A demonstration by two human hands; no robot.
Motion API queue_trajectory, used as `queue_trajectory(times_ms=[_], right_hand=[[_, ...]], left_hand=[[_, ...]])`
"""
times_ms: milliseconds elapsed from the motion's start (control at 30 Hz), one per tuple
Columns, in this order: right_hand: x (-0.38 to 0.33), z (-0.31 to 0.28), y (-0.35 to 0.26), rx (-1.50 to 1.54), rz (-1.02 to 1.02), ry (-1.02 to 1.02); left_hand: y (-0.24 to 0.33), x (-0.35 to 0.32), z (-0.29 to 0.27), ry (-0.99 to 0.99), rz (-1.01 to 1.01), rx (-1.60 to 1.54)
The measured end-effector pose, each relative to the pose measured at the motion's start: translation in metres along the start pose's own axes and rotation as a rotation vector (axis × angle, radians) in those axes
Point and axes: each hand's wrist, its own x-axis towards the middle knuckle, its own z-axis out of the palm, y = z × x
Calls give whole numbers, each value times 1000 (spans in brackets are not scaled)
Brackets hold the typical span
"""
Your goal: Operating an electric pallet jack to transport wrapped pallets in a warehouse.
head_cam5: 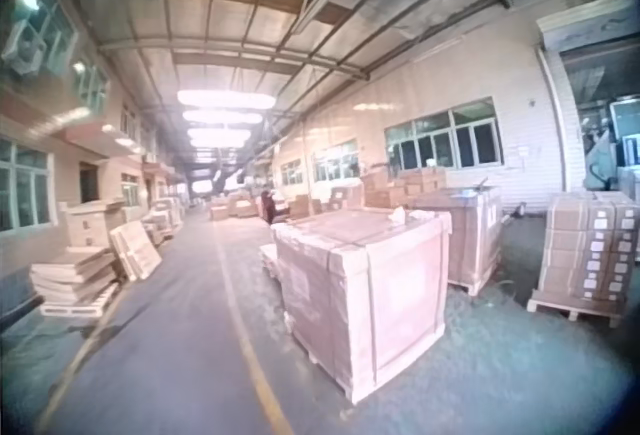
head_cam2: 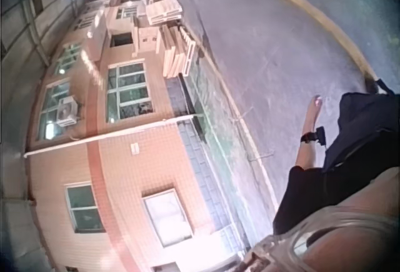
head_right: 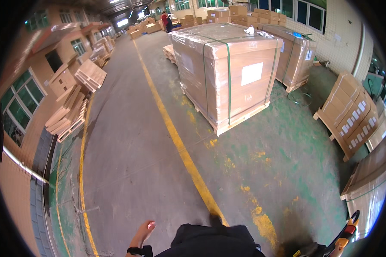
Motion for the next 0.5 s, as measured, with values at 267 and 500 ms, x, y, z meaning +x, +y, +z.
queue_trajectory(times_ms=[267,500], right_hand=[[-69,125,-58,-40,14,167],[-143,217,-141,-110,46,308]], left_hand=[[-40,222,-135,-46,-51,-21],[141,427,-256,-99,364,171]])
